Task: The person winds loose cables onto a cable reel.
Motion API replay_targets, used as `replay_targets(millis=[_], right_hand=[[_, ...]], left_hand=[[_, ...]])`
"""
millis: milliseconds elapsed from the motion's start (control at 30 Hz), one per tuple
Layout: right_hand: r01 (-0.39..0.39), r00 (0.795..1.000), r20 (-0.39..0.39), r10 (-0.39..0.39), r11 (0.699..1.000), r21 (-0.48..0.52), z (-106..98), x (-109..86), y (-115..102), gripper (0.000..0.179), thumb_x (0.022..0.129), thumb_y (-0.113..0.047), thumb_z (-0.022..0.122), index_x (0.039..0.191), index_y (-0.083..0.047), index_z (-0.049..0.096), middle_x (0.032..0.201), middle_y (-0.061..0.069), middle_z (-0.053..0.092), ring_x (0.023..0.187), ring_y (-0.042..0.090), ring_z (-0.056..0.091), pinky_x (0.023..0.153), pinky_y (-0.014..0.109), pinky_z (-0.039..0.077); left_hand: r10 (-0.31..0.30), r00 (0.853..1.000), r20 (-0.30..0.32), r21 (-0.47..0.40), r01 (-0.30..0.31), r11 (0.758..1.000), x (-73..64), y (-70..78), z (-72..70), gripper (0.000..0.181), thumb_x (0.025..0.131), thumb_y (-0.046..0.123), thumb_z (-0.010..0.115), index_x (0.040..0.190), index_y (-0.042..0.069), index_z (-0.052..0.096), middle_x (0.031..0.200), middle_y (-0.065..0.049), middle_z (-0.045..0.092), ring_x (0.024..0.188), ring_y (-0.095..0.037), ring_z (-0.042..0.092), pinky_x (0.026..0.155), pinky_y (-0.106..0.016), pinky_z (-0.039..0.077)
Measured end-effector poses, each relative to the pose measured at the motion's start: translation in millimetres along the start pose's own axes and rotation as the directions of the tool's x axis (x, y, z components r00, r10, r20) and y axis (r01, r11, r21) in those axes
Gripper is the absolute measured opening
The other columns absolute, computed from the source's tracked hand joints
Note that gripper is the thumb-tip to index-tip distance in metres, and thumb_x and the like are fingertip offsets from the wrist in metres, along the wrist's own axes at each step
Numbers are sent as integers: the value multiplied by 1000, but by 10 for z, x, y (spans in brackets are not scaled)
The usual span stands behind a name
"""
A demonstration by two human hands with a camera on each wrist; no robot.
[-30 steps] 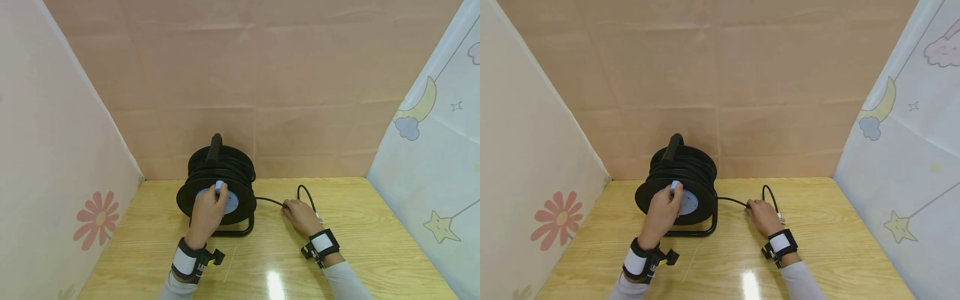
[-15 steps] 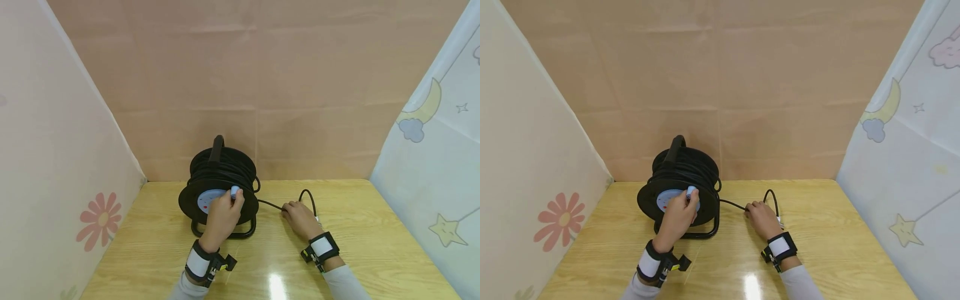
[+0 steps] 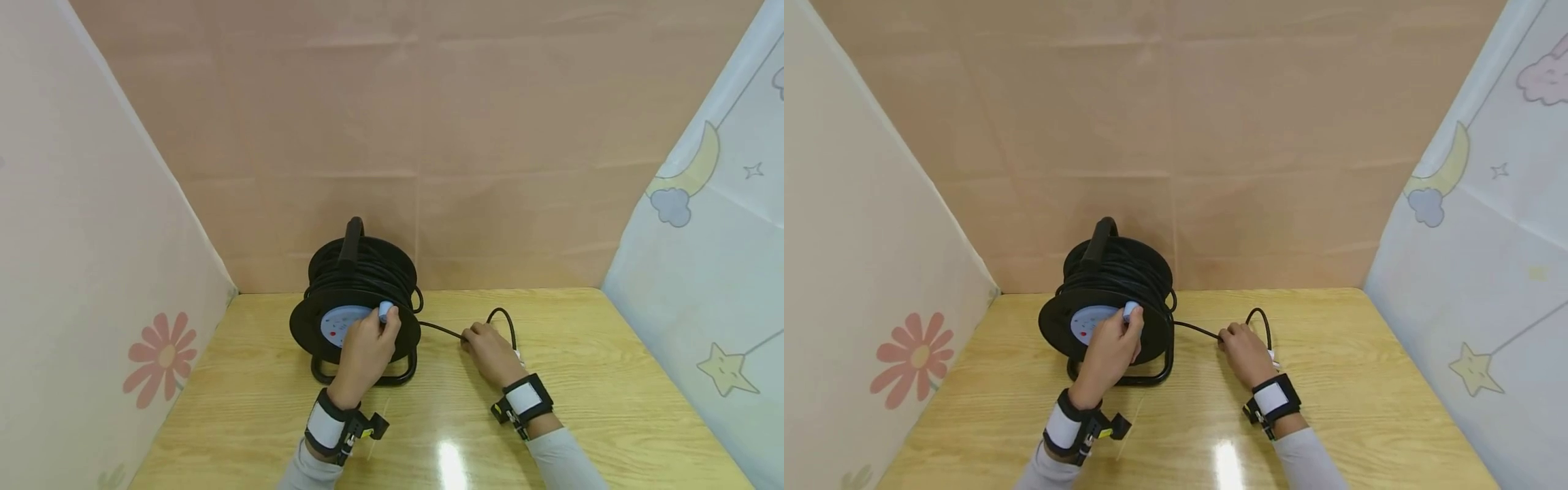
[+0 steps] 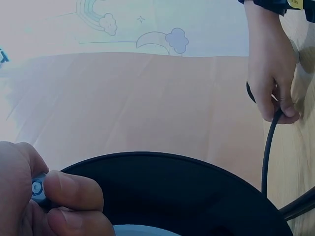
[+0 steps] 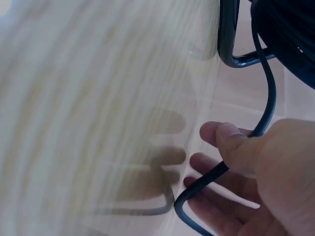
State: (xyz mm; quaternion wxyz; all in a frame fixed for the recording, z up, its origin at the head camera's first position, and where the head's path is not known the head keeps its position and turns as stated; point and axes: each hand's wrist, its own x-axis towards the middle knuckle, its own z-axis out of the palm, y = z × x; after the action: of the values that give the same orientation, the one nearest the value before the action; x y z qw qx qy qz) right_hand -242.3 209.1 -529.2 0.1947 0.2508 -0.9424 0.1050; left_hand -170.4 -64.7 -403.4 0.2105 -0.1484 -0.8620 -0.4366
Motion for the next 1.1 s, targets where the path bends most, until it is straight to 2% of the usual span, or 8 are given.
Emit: replay_targets(millis=[100, 267, 367, 500, 700, 867, 1000, 1100], right_hand=[[-22, 1000, 4, 22, 999, -32, -10, -8, -3, 9, 90, -17, 69, 96, -10, 66, 86, 3, 59, 79, 21, 57, 63, 35, 51], [11, 1000, -23, -14, 995, -98, 14, -26, 16, 14, 85, -18, 74, 90, -10, 64, 76, 1, 55, 71, 20, 53, 58, 34, 47], [21, 1000, -1, -21, 999, -45, 12, -44, -5, 11, 87, -16, 72, 91, -9, 65, 75, 0, 52, 69, 19, 50, 58, 33, 44], [-4, 999, 41, 3, 1000, 29, -2, -52, -39, 7, 92, -16, 67, 93, -9, 65, 75, -2, 49, 70, 18, 46, 58, 31, 42], [-42, 997, 61, 40, 998, 41, -9, -54, -38, 10, 95, -18, 62, 90, -10, 60, 74, -3, 47, 71, 18, 48, 60, 32, 44], [-59, 995, 84, 50, 992, 111, -8, -65, -31, 11, 98, -16, 58, 88, -12, 57, 72, -5, 51, 68, 13, 51, 59, 32, 46], [-92, 991, 109, 76, 984, 152, -19, -67, -43, 15, 99, -21, 57, 86, -13, 58, 71, -5, 52, 66, 11, 50, 58, 32, 46], [-135, 985, 125, 118, 981, 137, -36, -71, -48, 19, 98, -26, 57, 84, -14, 59, 68, -6, 51, 64, 12, 48, 56, 31, 43]], left_hand=[[8, 1000, -8, -5, -8, 1000, -3, 0, 13, 47, 104, 40, 37, 66, 13, 43, 50, 4, 45, 40, -10, 42, 37, -23, 30], [15, 1000, -6, -2, -15, 1000, -19, -10, 62, 47, 104, 40, 38, 65, 14, 43, 50, 4, 43, 39, -10, 39, 37, -21, 27], [12, 1000, -1, 5, -12, 1000, -34, -13, 93, 47, 104, 40, 39, 64, 14, 43, 51, 4, 42, 40, -10, 37, 38, -21, 27], [13, 1000, 0, 18, -13, 1000, -54, -14, 139, 46, 103, 38, 41, 64, 15, 43, 52, 5, 38, 41, -9, 36, 39, -21, 27], [14, 1000, 2, 33, -14, 999, -78, -15, 200, 44, 103, 36, 42, 64, 15, 42, 53, 6, 33, 43, -9, 33, 40, -22, 26], [-5, 1000, 21, 14, 4, 1000, -102, -29, 241, 44, 103, 37, 41, 65, 15, 41, 53, 6, 32, 43, -8, 32, 41, -21, 25], [-3, 1000, 31, 12, 3, 1000, -121, -50, 300, 46, 104, 40, 39, 65, 15, 41, 53, 6, 32, 42, -8, 30, 40, -21, 24], [-2, 999, 49, 14, 2, 1000, -141, -68, 353, 48, 104, 43, 36, 65, 16, 42, 51, 7, 33, 41, -8, 31, 40, -21, 25]])
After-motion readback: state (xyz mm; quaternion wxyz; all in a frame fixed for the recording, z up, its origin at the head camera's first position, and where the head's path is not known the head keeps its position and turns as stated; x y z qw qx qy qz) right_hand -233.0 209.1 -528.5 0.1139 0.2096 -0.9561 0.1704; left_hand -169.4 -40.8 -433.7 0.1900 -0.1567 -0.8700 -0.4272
